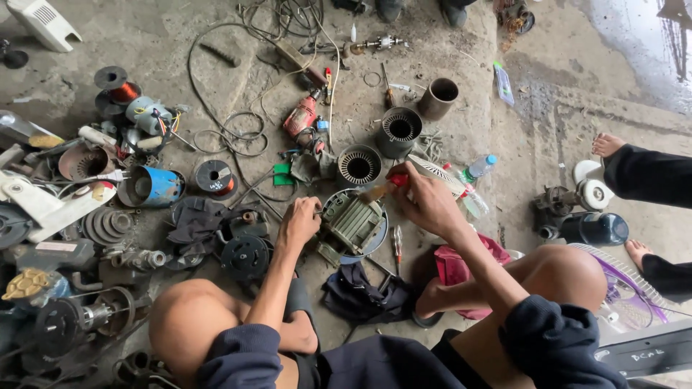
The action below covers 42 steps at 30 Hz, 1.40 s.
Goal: Cleaning the exterior housing and cooling fins of an electric motor using a brush and a screwdriver to remove dirt.
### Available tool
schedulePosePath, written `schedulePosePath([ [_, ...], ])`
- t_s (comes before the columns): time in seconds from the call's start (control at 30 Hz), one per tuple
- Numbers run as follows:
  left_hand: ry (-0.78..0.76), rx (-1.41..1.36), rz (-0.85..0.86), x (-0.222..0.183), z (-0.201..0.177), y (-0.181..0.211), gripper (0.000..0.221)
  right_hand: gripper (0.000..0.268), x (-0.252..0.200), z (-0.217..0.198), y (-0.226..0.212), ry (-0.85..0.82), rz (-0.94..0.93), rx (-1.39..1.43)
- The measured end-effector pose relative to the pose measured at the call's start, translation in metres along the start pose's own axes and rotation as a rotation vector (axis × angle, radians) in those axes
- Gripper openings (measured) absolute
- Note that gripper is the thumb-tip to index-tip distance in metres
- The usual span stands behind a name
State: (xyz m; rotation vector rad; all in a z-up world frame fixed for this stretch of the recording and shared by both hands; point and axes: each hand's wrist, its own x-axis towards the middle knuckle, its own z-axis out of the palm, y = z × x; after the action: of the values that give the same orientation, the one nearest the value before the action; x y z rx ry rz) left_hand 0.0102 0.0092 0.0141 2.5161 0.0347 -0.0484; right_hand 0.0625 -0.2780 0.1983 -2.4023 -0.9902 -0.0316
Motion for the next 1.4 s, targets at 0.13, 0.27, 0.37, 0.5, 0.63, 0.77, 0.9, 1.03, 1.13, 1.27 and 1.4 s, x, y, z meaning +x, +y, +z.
schedulePosePath([
  [0.13, 0.036, 0.049, 0.017, 0.008, 0.009, -0.004, 0.019, 0.037, -0.005, 0.014, 0.020, -0.213, 0.006, 0.074],
  [0.27, 0.105, 0.128, 0.042, 0.010, 0.027, -0.006, 0.019, 0.049, 0.000, 0.006, 0.018, -0.101, 0.047, -0.174],
  [0.37, 0.111, 0.201, 0.079, 0.020, 0.038, -0.007, 0.020, 0.037, -0.002, 0.006, 0.010, -0.138, 0.042, -0.009],
  [0.5, 0.114, 0.304, 0.128, 0.019, 0.040, -0.006, 0.029, 0.037, -0.006, 0.016, 0.034, -0.162, 0.055, -0.239],
  [0.63, 0.122, 0.337, 0.193, 0.021, 0.031, 0.001, 0.033, 0.031, 0.006, -0.008, 0.008, -0.056, 0.099, -0.218],
  [0.77, 0.082, 0.387, 0.183, 0.026, 0.043, -0.012, 0.033, 0.039, -0.005, 0.017, 0.027, -0.195, 0.079, 0.109],
  [0.9, 0.077, 0.374, 0.199, 0.018, 0.037, -0.012, 0.032, 0.031, 0.001, -0.001, -0.002, 0.008, 0.066, -0.316],
  [1.03, 0.099, 0.423, 0.220, 0.020, 0.048, -0.015, 0.035, 0.053, -0.007, 0.012, 0.010, -0.017, -0.108, 0.290],
  [1.13, 0.079, 0.393, 0.217, 0.023, 0.048, -0.020, 0.036, 0.048, -0.011, 0.016, 0.015, -0.150, -0.017, -0.039],
  [1.27, 0.124, 0.413, 0.232, 0.021, 0.043, -0.020, 0.034, 0.032, -0.001, 0.004, 0.004, 0.017, -0.007, -0.147],
  [1.4, 0.151, 0.397, 0.238, 0.021, 0.052, -0.028, 0.032, 0.034, -0.012, 0.017, 0.020, -0.151, 0.056, -0.129],
])
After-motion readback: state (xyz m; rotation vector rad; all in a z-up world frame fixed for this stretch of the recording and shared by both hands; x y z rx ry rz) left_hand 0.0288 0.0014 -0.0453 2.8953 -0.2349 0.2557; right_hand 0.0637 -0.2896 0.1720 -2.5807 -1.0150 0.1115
